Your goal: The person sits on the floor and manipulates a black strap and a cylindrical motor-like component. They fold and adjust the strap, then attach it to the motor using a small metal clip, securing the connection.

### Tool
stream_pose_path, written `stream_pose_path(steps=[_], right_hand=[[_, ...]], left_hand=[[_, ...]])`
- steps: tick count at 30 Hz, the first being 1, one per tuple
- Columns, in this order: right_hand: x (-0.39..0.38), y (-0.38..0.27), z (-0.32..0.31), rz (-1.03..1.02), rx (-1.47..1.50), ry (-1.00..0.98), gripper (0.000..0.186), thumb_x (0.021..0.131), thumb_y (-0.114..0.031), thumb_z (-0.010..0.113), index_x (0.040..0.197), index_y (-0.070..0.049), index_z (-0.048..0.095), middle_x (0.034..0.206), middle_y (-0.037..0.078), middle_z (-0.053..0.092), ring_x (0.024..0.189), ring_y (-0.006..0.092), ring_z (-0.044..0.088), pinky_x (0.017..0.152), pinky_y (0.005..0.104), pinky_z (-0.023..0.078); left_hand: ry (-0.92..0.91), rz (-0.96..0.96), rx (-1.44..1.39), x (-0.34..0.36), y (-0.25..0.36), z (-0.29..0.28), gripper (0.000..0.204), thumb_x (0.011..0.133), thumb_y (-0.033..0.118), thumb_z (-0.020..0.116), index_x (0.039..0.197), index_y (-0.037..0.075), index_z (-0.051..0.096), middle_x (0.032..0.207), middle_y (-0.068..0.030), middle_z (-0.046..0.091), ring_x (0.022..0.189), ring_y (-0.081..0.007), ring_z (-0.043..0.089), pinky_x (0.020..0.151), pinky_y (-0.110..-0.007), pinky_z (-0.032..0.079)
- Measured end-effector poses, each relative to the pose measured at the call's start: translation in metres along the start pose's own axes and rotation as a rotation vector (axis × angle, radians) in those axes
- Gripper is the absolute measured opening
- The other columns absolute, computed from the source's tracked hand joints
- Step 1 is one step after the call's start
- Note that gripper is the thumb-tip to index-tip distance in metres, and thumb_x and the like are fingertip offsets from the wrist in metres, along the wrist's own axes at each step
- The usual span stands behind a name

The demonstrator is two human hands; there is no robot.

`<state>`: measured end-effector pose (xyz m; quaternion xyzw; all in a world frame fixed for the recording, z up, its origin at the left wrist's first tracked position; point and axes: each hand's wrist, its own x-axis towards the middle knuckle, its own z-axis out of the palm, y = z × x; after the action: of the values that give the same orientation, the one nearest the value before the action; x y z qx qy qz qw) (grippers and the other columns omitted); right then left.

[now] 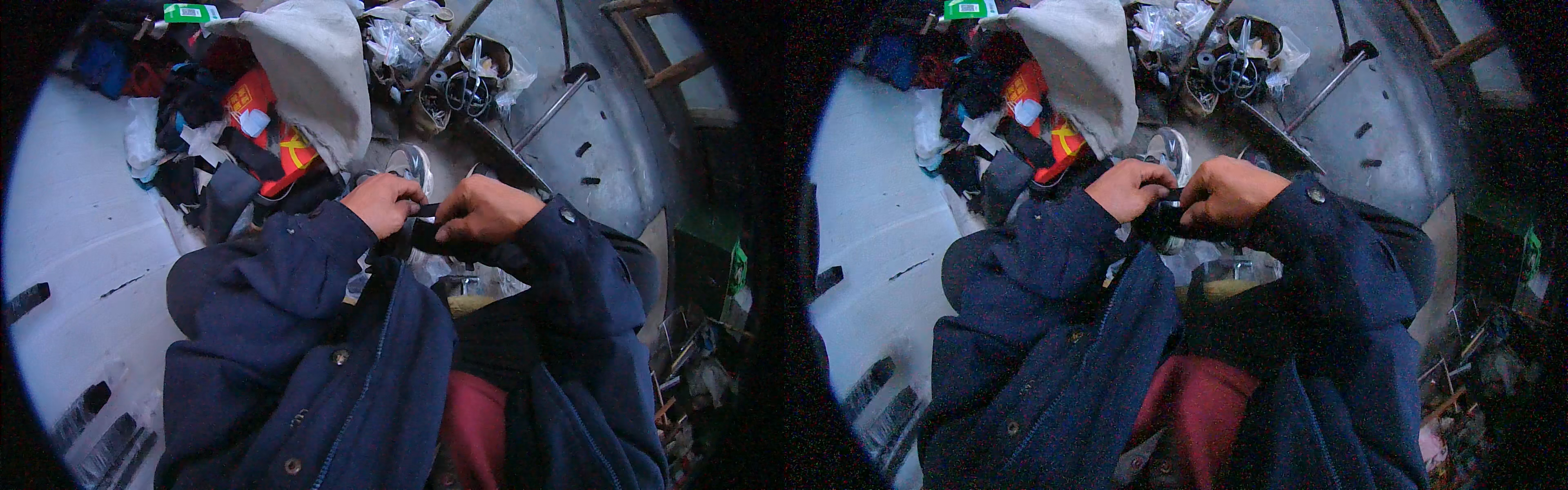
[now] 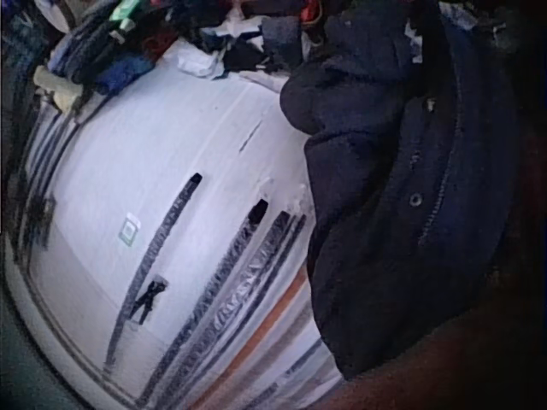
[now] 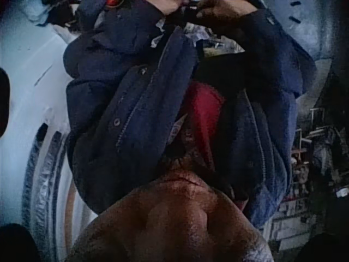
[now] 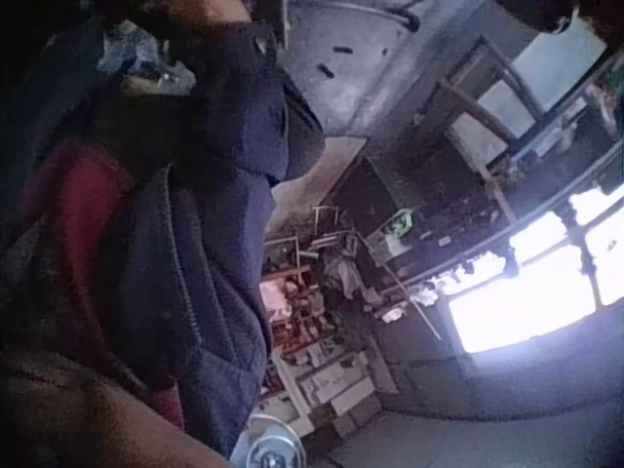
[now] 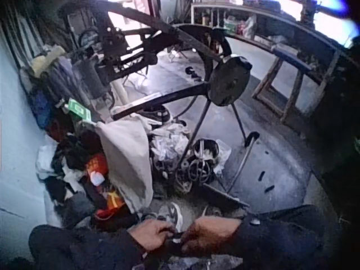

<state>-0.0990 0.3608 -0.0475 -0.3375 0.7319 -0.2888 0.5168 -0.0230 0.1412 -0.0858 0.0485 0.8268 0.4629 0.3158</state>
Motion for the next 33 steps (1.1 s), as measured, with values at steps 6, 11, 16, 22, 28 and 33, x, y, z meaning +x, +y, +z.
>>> stream_pose_path(steps=[6, 11, 16, 22, 28, 33], right_hand=[[0.005, 0.003, -0.003, 0.174, -0.134, 0.080, 0.031, 0.083, -0.034, 0.074, 0.104, -0.013, 0.077, 0.091, 0.021, 0.072, 0.085, 0.0394, 0.069, 0.076, 0.0460, 0.054], [0.007, 0.000, -0.004, 0.161, -0.154, 0.096, 0.033, 0.082, -0.037, 0.075, 0.101, -0.010, 0.077, 0.089, 0.021, 0.072, 0.084, 0.0407, 0.069, 0.076, 0.0474, 0.054], [0.011, 0.004, -0.004, 0.173, -0.194, 0.159, 0.036, 0.079, -0.037, 0.078, 0.094, -0.005, 0.075, 0.087, 0.022, 0.071, 0.086, 0.0420, 0.068, 0.077, 0.0487, 0.054], [0.018, 0.019, 0.006, 0.053, 0.089, 0.296, 0.035, 0.074, -0.028, 0.082, 0.097, -0.003, 0.070, 0.091, 0.021, 0.071, 0.087, 0.0382, 0.069, 0.078, 0.0459, 0.053], [0.017, 0.026, 0.002, 0.105, 0.095, 0.163, 0.030, 0.076, -0.023, 0.081, 0.094, -0.002, 0.071, 0.087, 0.018, 0.072, 0.083, 0.0330, 0.070, 0.075, 0.0425, 0.052], [0.016, 0.026, 0.001, 0.144, 0.194, 0.089, 0.029, 0.076, -0.023, 0.082, 0.092, 0.000, 0.072, 0.083, 0.019, 0.072, 0.078, 0.0285, 0.069, 0.073, 0.0399, 0.052]], left_hand=[[-0.075, 0.024, -0.143, 0.004, -0.003, -0.003, 0.022, 0.090, 0.009, 0.060, 0.106, 0.001, 0.071, 0.093, -0.0219, 0.071, 0.088, -0.0358, 0.068, 0.083, -0.042, 0.052], [-0.053, 0.062, -0.091, 0.004, -0.005, -0.004, 0.022, 0.089, 0.006, 0.057, 0.107, 0.000, 0.070, 0.090, -0.0193, 0.070, 0.086, -0.0299, 0.067, 0.083, -0.039, 0.051], [-0.084, 0.054, -0.058, 0.006, -0.007, -0.003, 0.021, 0.090, 0.003, 0.058, 0.108, -0.001, 0.068, 0.088, -0.0122, 0.068, 0.084, -0.0181, 0.064, 0.080, -0.034, 0.051], [-0.079, 0.049, -0.114, 0.009, -0.009, -0.001, 0.020, 0.090, 0.003, 0.058, 0.107, 0.000, 0.067, 0.084, -0.0096, 0.066, 0.081, -0.0156, 0.062, 0.077, -0.032, 0.050], [-0.123, 0.022, -0.182, 0.009, -0.009, -0.012, 0.025, 0.089, 0.005, 0.051, 0.109, 0.002, 0.066, 0.089, -0.0083, 0.065, 0.086, -0.0156, 0.060, 0.081, -0.030, 0.047], [-0.140, -0.002, -0.203, 0.005, -0.007, -0.021, 0.029, 0.090, 0.011, 0.050, 0.114, 0.004, 0.063, 0.089, -0.0072, 0.062, 0.087, -0.0140, 0.058, 0.081, -0.028, 0.045]])
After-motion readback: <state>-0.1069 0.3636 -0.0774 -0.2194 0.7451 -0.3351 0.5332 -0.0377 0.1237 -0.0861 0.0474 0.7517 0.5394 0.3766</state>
